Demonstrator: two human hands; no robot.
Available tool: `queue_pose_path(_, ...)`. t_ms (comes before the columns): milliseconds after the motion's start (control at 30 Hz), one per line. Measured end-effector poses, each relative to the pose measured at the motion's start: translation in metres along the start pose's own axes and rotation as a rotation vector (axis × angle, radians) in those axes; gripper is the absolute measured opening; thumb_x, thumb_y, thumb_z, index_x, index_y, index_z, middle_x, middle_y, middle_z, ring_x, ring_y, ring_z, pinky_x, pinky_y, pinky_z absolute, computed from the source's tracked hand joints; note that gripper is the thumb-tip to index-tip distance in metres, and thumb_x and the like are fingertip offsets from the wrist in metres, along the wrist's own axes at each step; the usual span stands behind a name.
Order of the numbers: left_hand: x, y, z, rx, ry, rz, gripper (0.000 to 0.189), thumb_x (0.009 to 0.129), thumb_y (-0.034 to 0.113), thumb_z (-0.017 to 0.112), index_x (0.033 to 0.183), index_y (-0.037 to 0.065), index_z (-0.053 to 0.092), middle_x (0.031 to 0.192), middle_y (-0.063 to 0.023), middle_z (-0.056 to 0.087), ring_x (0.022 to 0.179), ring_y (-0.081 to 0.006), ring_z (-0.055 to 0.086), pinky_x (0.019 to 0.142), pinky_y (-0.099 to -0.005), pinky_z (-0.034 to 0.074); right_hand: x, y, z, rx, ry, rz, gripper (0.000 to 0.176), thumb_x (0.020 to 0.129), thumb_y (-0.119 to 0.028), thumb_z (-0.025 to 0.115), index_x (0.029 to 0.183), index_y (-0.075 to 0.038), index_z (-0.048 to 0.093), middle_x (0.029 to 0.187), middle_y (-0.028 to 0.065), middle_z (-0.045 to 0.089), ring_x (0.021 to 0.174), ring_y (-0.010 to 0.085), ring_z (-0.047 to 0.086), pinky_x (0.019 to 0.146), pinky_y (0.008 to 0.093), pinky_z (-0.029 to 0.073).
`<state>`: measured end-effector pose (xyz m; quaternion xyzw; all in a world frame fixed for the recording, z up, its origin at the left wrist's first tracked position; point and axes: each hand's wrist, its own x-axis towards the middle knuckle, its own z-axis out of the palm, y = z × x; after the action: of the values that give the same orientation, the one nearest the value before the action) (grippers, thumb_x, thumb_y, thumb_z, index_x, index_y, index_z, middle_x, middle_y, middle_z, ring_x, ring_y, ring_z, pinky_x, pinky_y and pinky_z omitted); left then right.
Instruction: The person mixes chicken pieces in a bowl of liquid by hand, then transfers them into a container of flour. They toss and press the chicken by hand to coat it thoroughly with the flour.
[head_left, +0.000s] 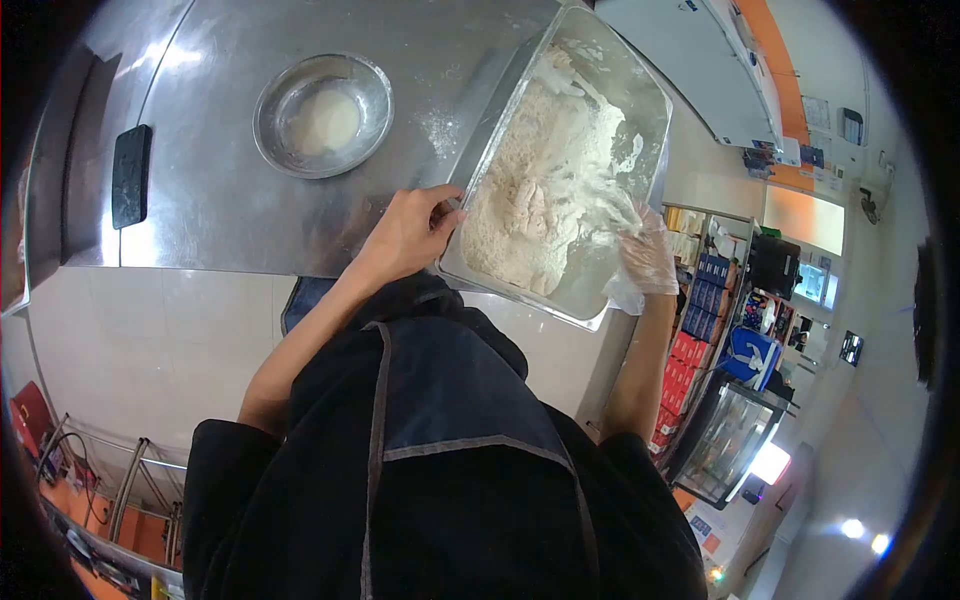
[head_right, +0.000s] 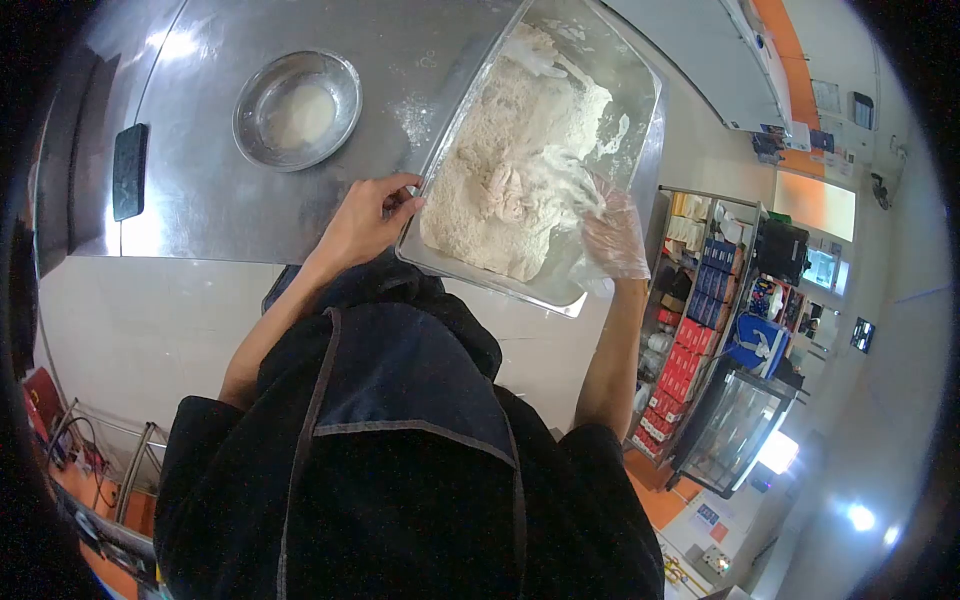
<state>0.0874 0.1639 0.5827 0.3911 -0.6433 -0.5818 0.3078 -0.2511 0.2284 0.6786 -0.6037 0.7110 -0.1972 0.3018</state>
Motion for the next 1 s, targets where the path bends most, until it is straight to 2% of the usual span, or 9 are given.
queue_pose_path(233,-0.001,0.002,-0.001,-0.026,-0.021,0.0,0.024,0.088,0.006,0.064,0.108,-0.007,0.063,0.073,-0.0228,0.065,0.062,-0.0327,0.064,0.064,-0.0393,0.05,-0.009,0.104,0.03,-0.288,-0.395,0.172,0.048,0.098,-0.014,0.05,0.144,-0.004,0.039,0.128,0.0114,0.06,0.109,0.0222,0.059,0.098,0.0372,0.046)
queue_pose_path(300,0.0,0.003,-0.001,-0.013,0.003,0.011,0.024,0.088,0.006,0.063,0.107,-0.008,0.062,0.072,-0.0226,0.065,0.061,-0.0315,0.064,0.063,-0.0388,0.05,-0.025,0.141,0.056,-0.114,-0.012,0.174,0.042,0.098,-0.025,0.058,0.131,0.0,0.053,0.102,0.0045,0.064,0.088,0.0106,0.058,0.08,0.0258,0.051)
queue_pose_path(433,0.0,0.004,-0.004,-0.015,-0.015,-0.013,0.025,0.088,0.007,0.063,0.108,-0.007,0.063,0.072,-0.0224,0.065,0.062,-0.0308,0.065,0.063,-0.0377,0.051,-0.011,0.057,0.047,-0.062,0.105,0.372,0.04,0.098,-0.026,0.058,0.128,0.0,0.055,0.101,0.0034,0.063,0.088,0.0104,0.058,0.079,0.0259,0.051)
queue_pose_path(533,0.002,0.003,-0.002,0.006,-0.023,0.011,0.026,0.088,0.007,0.064,0.11,-0.007,0.063,0.072,-0.0225,0.065,0.063,-0.0311,0.066,0.063,-0.0367,0.051,-0.013,0.023,0.031,0.21,0.274,0.565,0.036,0.096,-0.026,0.058,0.122,-0.001,0.062,0.111,0.0101,0.066,0.097,0.021,0.059,0.094,0.0322,0.044)
queue_pose_path(633,0.003,0.006,-0.005,0.034,-0.063,-0.053,0.027,0.089,0.009,0.065,0.111,-0.007,0.063,0.077,-0.0208,0.067,0.068,-0.0249,0.067,0.07,-0.0347,0.053,-0.015,0.078,0.031,0.145,-0.327,0.533,0.028,0.094,-0.016,0.059,0.115,0.001,0.066,0.108,0.0078,0.069,0.094,0.0136,0.061,0.085,0.0298,0.047)
queue_pose_path(700,0.003,0.005,-0.004,0.016,-0.06,-0.055,0.028,0.089,0.009,0.065,0.111,-0.007,0.062,0.077,-0.021,0.067,0.072,-0.0246,0.069,0.071,-0.0347,0.053,-0.025,0.112,0.071,0.209,-0.367,0.314,0.039,0.096,-0.023,0.06,0.128,-0.003,0.06,0.106,0.0094,0.069,0.1,0.015,0.061,0.091,0.0295,0.047)
queue_pose_path(767,0.001,0.004,0.0,-0.013,-0.039,-0.03,0.027,0.089,0.009,0.064,0.11,-0.008,0.063,0.077,-0.0234,0.065,0.069,-0.0304,0.068,0.068,-0.0373,0.052,-0.035,0.124,0.109,0.56,-0.34,0.41,0.039,0.097,-0.024,0.056,0.131,-0.004,0.058,0.124,0.0093,0.064,0.111,0.0177,0.058,0.097,0.0317,0.044)
queue_pose_path(900,0.002,0.005,-0.001,0.055,-0.026,0.029,0.026,0.088,0.008,0.064,0.108,-0.008,0.064,0.08,-0.0295,0.061,0.069,-0.0396,0.065,0.064,-0.0407,0.05,0.013,0.045,0.146,0.477,-0.291,0.681,0.042,0.099,-0.028,0.051,0.135,-0.005,0.055,0.136,0.006,0.057,0.119,0.0204,0.054,0.101,0.0319,0.04)
queue_pose_path(1000,0.003,0.001,0.0,0.056,-0.03,0.018,0.025,0.088,0.009,0.064,0.108,-0.006,0.064,0.083,-0.031,0.059,0.071,-0.0422,0.064,0.064,-0.0408,0.05,0.027,0.07,0.185,0.397,-0.499,0.331,0.045,0.1,-0.028,0.047,0.14,-0.008,0.05,0.139,0.0058,0.055,0.123,0.0245,0.053,0.105,0.0332,0.037)
